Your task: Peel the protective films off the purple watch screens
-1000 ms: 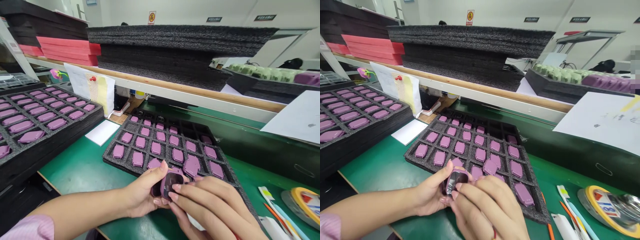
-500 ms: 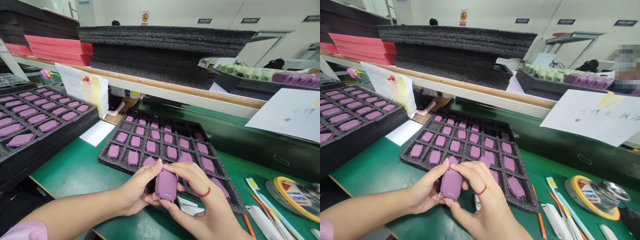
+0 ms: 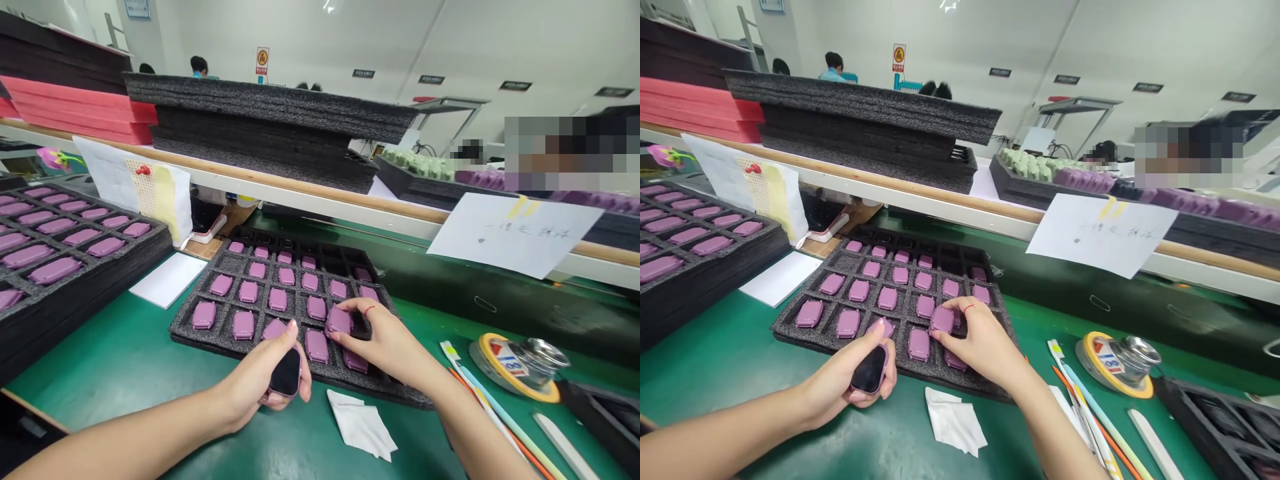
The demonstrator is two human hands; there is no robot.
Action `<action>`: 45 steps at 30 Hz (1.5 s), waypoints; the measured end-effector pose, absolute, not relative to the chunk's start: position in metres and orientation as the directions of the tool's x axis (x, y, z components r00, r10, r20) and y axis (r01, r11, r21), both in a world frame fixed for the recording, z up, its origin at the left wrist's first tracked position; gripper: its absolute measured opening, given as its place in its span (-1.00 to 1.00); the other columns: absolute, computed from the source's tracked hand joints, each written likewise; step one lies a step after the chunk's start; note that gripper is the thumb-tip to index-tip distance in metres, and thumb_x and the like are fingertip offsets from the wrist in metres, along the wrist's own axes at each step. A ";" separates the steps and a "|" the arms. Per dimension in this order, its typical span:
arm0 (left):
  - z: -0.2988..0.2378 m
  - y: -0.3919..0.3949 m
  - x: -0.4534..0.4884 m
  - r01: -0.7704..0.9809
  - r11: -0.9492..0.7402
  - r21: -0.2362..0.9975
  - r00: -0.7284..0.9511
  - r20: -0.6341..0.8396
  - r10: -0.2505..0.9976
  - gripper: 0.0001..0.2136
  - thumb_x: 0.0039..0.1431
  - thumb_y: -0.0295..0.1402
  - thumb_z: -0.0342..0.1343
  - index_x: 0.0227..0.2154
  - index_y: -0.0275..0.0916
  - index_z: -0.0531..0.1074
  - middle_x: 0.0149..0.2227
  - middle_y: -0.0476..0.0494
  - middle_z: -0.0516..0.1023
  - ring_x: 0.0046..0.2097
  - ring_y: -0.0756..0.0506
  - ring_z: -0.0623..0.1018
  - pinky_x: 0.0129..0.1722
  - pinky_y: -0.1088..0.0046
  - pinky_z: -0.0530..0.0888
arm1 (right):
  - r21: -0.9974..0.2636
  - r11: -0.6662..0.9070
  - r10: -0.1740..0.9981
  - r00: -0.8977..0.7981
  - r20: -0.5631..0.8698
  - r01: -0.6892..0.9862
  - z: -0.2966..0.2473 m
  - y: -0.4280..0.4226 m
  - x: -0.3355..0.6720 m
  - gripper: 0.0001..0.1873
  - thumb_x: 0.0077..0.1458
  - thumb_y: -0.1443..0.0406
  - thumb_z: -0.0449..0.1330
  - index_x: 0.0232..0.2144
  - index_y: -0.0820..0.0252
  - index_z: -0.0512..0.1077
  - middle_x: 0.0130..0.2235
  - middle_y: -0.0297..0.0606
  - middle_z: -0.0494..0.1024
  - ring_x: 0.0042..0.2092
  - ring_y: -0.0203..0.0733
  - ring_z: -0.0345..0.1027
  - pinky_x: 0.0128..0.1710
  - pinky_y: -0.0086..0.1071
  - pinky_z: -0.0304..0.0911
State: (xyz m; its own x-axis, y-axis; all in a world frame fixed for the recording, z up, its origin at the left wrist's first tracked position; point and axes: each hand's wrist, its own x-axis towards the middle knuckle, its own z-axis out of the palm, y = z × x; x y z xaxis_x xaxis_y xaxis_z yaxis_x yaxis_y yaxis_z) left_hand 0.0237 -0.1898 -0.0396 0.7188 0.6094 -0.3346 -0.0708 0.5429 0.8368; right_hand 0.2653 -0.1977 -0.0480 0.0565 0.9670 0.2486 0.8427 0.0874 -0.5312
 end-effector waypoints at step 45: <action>-0.040 -0.189 0.022 -0.347 0.702 0.622 0.836 -0.134 0.532 -0.49 0.06 0.16 0.25 -0.35 -0.29 0.49 -0.59 0.06 0.35 -0.66 0.14 0.21 -0.65 0.55 -0.03 | -0.312 0.696 0.658 -0.399 0.639 0.647 -0.011 -0.265 0.212 -0.52 0.28 0.33 0.20 0.20 -0.18 0.42 -0.03 -0.34 0.68 -0.09 -0.06 0.63 0.02 -0.15 0.55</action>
State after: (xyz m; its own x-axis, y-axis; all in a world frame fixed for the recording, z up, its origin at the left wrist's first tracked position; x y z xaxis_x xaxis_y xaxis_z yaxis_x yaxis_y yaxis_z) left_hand 0.0216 -0.1893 -0.0397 0.8361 0.5320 -0.1336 -0.3472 0.7019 0.6219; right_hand 0.2121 -0.2649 -0.0112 -0.3987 0.6577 0.6392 0.6472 0.6955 -0.3120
